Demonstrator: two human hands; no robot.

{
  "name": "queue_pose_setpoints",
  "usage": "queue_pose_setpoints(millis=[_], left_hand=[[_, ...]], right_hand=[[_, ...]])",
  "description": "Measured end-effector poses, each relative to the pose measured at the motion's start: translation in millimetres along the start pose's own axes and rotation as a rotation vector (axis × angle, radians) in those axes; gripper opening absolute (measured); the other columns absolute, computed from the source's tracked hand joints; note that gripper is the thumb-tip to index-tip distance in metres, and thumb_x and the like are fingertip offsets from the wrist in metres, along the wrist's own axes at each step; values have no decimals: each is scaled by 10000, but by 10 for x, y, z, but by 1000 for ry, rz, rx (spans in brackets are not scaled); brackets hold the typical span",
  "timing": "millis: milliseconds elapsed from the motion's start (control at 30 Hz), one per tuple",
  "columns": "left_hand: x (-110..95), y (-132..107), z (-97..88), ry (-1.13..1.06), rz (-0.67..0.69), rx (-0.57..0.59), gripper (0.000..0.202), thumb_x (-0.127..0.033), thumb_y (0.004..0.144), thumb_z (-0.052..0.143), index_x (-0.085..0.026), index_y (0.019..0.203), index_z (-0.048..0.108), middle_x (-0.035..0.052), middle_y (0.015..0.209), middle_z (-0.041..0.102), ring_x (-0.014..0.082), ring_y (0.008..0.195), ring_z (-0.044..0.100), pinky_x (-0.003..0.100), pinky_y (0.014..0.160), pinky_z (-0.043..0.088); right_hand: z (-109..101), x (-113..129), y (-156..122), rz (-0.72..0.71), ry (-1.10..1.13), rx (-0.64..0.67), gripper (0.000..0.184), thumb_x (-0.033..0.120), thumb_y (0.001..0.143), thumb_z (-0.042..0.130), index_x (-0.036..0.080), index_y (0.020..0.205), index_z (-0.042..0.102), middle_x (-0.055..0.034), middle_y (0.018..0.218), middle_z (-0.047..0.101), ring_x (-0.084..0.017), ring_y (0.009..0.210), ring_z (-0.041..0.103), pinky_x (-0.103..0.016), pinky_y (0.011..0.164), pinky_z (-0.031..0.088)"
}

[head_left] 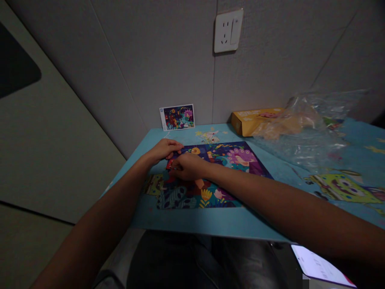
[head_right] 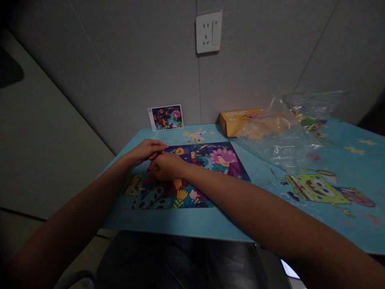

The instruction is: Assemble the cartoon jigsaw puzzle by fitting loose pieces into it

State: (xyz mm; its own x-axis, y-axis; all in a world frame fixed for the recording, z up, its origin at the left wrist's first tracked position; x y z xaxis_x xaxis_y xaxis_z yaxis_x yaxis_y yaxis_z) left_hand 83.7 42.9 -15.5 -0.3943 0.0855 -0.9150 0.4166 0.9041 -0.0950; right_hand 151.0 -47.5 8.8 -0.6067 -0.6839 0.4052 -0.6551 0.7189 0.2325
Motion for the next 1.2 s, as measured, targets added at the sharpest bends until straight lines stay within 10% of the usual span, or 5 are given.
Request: queue_pose_setpoints(millis=[333,600,767,933,1200], left_hand=[[-87,-105,-47,-128,23,88,361,-475,721,744,-129,711,641,-7,593,599,46,374,439,175,348,301],[-284,-189,-11,-148,89,118,382,-283,633,820,-131,937,644,-36,570,599,50,349,471,166,345,315],[-328,-178,-170,-210,143,-89,373,-289,585,843,-167,785,552,-82,468,523,58,297,447,161,300,263],[-265,-154,-122,-254,105,46,409,-476,646,799,-149,669,554,-29,483,553,82,307,483,180,291,303],[-98,-63,-149,-248,67,-10,410,-524,764,691,-128,702,606,50,673,677,59,337,480,194,322,325]], right_hand=[[-108,-613,-35,329,749,-400,265,433,852,604,179,788,561,53,499,558,-107,422,521,-204,451,331],[-266,-850,-118,427,738,-673,323,503,816,617,184,781,578,60,502,527,-98,417,492,-209,440,330],[-199,-872,-72,440,814,-571,351,496,794,612,168,672,594,43,504,533,-91,424,436,-222,438,312],[-240,-803,-74,358,791,-585,308,404,814,586,166,622,548,44,525,516,-84,466,410,-216,477,304],[137,39,-28,9,290,-21,285,276,807,649,150,565,566,59,504,453,-74,495,374,-241,515,226]])
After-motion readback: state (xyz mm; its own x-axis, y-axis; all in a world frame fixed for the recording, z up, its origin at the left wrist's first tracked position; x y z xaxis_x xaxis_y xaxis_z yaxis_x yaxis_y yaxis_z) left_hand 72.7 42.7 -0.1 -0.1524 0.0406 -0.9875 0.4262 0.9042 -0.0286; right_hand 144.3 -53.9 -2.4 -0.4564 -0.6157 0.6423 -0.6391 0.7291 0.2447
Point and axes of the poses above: each hand's wrist, its own y-axis towards the middle knuckle, its own z-axis out of the palm, x = y × z, the point moved 8 cm from there along y, towards the middle knuckle
